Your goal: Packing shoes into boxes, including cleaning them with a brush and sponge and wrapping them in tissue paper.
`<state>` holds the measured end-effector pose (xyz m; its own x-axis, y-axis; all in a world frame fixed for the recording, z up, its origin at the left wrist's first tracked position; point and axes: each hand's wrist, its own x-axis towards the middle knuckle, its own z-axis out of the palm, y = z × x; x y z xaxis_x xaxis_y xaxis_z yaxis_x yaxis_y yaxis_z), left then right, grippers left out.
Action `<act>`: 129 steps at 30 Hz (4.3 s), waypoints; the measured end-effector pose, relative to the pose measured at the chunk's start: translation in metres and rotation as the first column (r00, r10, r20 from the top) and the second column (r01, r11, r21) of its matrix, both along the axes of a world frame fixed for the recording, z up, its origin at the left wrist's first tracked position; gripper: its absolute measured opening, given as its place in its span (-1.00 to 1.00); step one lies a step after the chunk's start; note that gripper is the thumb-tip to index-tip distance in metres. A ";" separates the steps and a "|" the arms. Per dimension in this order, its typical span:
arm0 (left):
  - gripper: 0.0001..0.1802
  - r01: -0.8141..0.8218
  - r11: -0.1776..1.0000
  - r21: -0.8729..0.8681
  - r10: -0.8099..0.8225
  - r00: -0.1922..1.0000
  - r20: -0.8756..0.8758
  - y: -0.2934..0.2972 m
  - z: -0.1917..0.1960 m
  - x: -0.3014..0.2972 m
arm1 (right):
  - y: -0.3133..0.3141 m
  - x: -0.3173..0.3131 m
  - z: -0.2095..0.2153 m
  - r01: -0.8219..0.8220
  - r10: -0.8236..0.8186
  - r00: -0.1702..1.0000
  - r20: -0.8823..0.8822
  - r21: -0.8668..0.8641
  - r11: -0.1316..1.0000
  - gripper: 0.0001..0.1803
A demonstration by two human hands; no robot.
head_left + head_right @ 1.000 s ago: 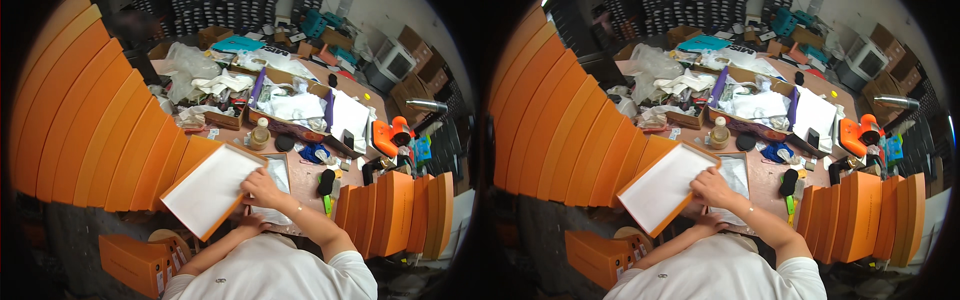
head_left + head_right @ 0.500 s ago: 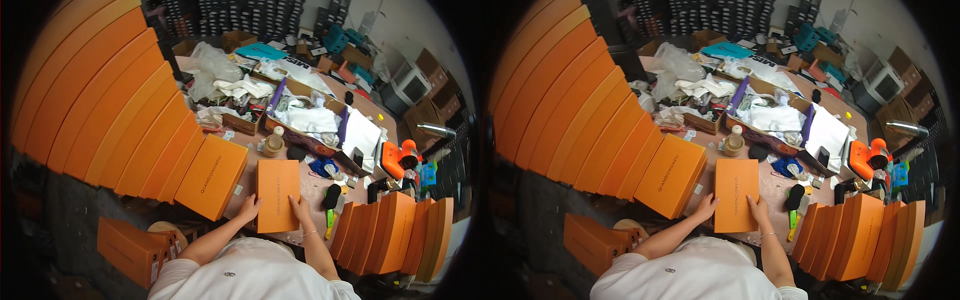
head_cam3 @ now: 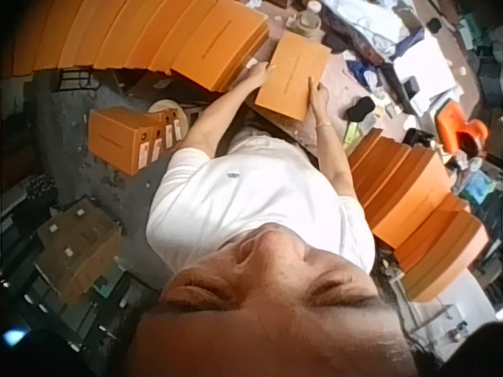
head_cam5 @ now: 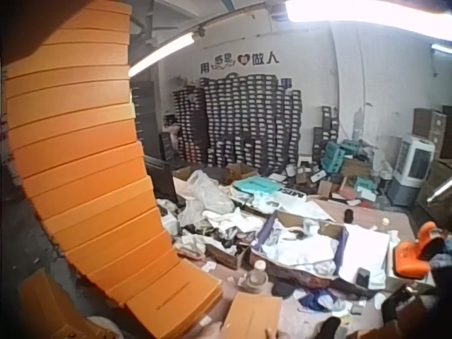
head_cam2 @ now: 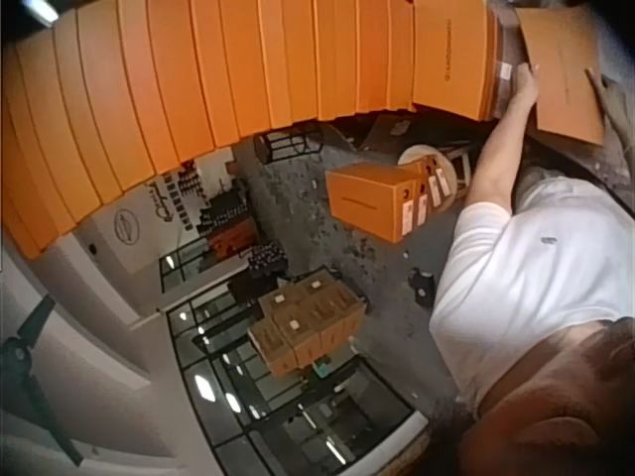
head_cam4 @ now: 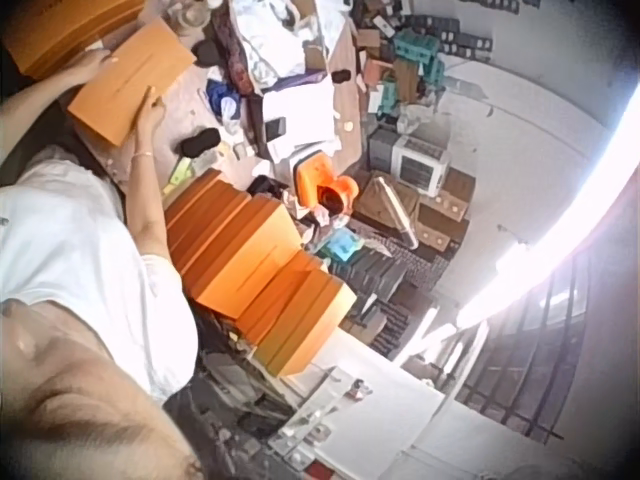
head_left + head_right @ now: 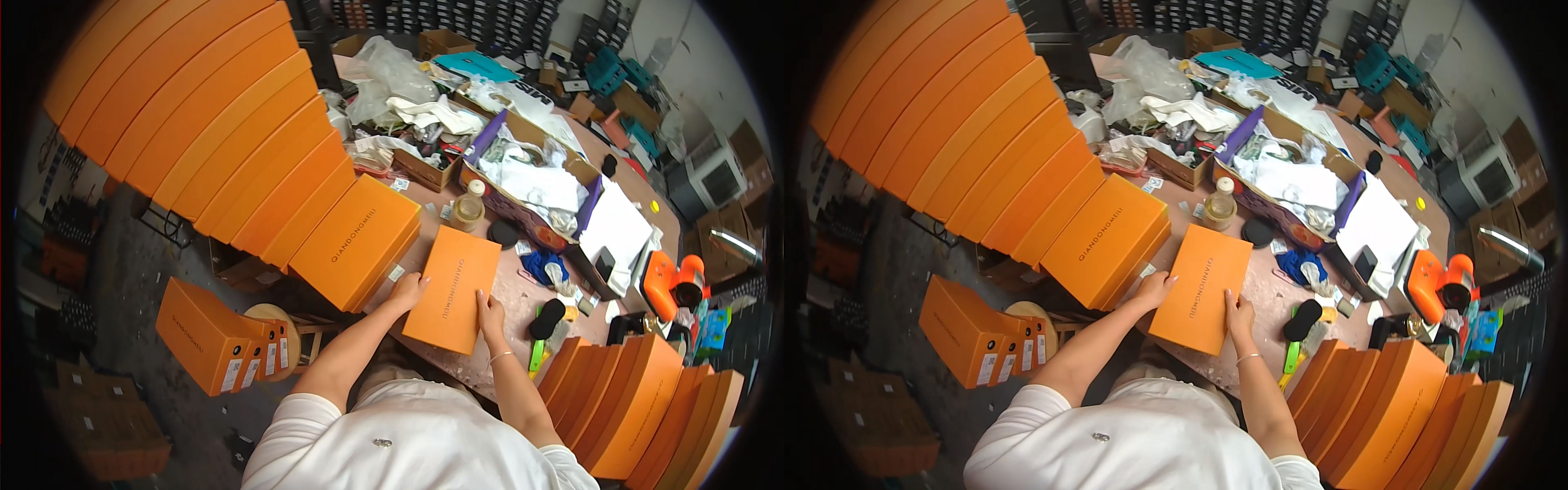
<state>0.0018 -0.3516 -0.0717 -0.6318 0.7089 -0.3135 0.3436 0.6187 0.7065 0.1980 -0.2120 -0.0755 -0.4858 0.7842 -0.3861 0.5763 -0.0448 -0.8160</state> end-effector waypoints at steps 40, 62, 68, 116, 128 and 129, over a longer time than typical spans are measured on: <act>-0.31 0.127 0.971 0.203 -0.227 0.212 0.951 -0.152 -0.005 0.083 | -0.328 0.174 0.057 0.206 -0.593 0.566 -0.573 -0.598 0.775 -0.04; -0.42 -0.075 0.946 0.317 -0.274 0.342 0.899 -0.221 0.083 0.178 | -0.399 0.264 -0.006 0.432 -0.868 0.158 -0.471 -0.757 0.489 -0.74; -0.42 -0.098 0.940 0.326 -0.262 0.402 0.877 -0.230 0.099 0.173 | -0.386 0.276 -0.003 0.412 -0.871 0.019 -0.491 -0.790 0.454 -0.78; -0.05 0.448 0.870 0.207 -0.366 0.304 0.879 0.084 0.056 0.354 | -0.148 0.360 0.030 0.967 -0.749 0.028 -0.662 -0.171 0.187 -0.42; -0.20 0.584 0.784 0.210 -0.414 0.241 0.878 0.086 0.028 0.342 | -0.163 0.355 0.012 0.867 -0.761 -0.132 -0.635 -0.446 0.222 -0.53; -0.20 0.571 0.793 0.214 -0.407 0.235 0.883 0.085 0.029 0.344 | -0.166 0.364 0.007 0.710 -0.757 -0.310 -0.576 -0.669 0.219 -0.54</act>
